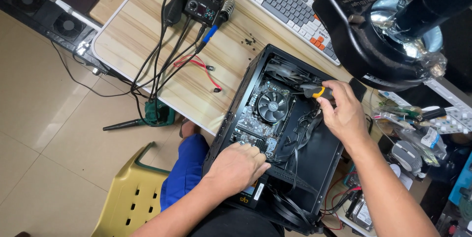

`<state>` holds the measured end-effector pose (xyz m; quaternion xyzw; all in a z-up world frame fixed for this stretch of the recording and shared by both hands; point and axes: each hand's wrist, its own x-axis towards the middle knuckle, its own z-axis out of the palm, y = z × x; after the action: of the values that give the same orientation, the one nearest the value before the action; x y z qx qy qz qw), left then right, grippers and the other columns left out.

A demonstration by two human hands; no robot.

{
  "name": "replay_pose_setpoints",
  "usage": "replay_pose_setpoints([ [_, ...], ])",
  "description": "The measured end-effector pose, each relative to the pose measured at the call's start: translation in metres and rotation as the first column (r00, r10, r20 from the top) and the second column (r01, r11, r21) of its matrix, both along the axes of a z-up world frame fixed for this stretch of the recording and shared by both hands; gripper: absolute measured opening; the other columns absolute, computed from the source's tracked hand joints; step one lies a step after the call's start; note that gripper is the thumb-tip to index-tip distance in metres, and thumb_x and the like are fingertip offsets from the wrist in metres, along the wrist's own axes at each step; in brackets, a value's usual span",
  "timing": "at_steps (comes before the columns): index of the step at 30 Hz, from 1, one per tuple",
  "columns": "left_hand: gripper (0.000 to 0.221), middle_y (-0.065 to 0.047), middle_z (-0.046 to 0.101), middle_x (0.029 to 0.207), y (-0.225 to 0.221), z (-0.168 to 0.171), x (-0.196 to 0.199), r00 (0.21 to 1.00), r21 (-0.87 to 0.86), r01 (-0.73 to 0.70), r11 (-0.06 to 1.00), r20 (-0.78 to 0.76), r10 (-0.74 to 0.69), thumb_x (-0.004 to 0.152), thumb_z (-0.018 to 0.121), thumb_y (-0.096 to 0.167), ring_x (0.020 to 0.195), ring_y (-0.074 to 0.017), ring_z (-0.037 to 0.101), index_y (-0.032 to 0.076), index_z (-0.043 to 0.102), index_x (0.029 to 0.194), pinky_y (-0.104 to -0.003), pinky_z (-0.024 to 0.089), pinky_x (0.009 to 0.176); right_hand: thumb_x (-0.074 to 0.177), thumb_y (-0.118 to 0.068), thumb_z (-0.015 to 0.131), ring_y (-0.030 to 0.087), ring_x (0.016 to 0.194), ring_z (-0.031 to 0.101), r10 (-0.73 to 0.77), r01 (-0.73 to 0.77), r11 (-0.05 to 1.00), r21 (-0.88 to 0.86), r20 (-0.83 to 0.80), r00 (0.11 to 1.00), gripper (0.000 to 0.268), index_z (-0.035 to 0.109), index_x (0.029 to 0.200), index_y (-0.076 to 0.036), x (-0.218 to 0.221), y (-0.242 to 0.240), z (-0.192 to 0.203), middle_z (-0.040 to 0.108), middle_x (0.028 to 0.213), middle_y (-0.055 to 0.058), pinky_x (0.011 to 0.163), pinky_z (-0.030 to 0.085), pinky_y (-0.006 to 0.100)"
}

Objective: Connecting internal cables and headers to a motherboard and securing components within a desktop computer case using a screwdriver.

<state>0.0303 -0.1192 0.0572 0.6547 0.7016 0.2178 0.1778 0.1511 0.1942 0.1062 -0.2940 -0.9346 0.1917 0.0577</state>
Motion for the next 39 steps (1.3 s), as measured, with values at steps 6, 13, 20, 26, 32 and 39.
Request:
replay_pose_setpoints([
  [6,0.045,-0.003,0.069,0.085,-0.001,0.0,0.0,1.0,0.012,-0.005,1.0,-0.003,0.005,0.118,0.054,0.042,0.082,-0.0303,0.068,0.017,0.069,0.084,-0.045,0.051,0.079,0.106,-0.024,0.067,0.036,0.124,0.068,0.015,-0.015,1.0,0.001,-0.025,1.0,0.042,0.067,0.144,-0.007,-0.002,-0.001,0.002,0.068,0.145,0.012,0.096,0.056,0.051],
  [13,0.044,-0.004,0.07,0.087,0.0,0.001,0.0,1.0,-0.007,0.0,1.0,-0.004,0.0,0.118,0.054,0.042,0.084,-0.0306,0.068,0.017,0.07,0.086,-0.045,0.051,0.079,0.106,-0.039,0.071,0.034,0.089,0.07,-0.027,0.024,0.995,0.097,0.034,0.999,0.048,0.069,0.144,-0.01,-0.001,0.002,-0.007,0.068,0.131,0.011,0.081,0.056,0.052],
  [20,0.045,-0.003,0.069,0.085,0.0,0.002,0.0,1.0,0.009,-0.003,1.0,-0.007,0.003,0.118,0.054,0.042,0.082,-0.0301,0.068,0.017,0.07,0.085,-0.044,0.051,0.078,0.106,-0.012,0.063,0.036,0.129,0.068,0.23,-0.228,0.972,0.064,-0.029,0.973,0.033,0.069,0.139,-0.006,-0.01,-0.002,0.01,0.067,0.141,0.014,0.103,0.057,0.051],
  [26,0.044,-0.004,0.07,0.086,-0.001,-0.001,0.0,1.0,0.013,-0.004,1.0,-0.01,0.004,0.118,0.054,0.042,0.083,-0.0306,0.068,0.016,0.07,0.087,-0.045,0.051,0.078,0.112,-0.044,0.062,0.042,0.097,0.073,0.128,-0.203,0.925,0.32,0.241,0.962,0.042,0.069,0.139,-0.013,-0.009,0.007,-0.003,0.066,0.116,0.014,0.07,0.061,0.058],
  [32,0.044,-0.003,0.07,0.086,0.001,0.0,0.0,1.0,0.005,0.001,1.0,-0.018,-0.001,0.118,0.054,0.043,0.082,-0.0295,0.069,0.017,0.07,0.086,-0.044,0.051,0.078,0.107,-0.025,0.059,0.045,0.105,0.067,0.202,-0.259,0.936,0.24,0.239,0.95,0.036,0.063,0.134,-0.003,-0.016,0.01,0.001,0.06,0.12,0.021,0.09,0.058,0.059],
  [39,0.046,-0.004,0.07,0.088,0.0,0.004,-0.002,1.0,-0.044,0.02,0.999,0.01,-0.019,0.12,0.05,0.042,0.083,-0.0294,0.068,0.016,0.07,0.088,-0.044,0.051,0.078,0.106,-0.033,0.056,0.051,0.095,0.074,0.042,-0.138,0.979,0.152,0.506,0.862,0.051,0.052,0.146,-0.002,-0.042,-0.011,0.034,0.059,0.134,0.026,0.077,0.063,0.064],
])
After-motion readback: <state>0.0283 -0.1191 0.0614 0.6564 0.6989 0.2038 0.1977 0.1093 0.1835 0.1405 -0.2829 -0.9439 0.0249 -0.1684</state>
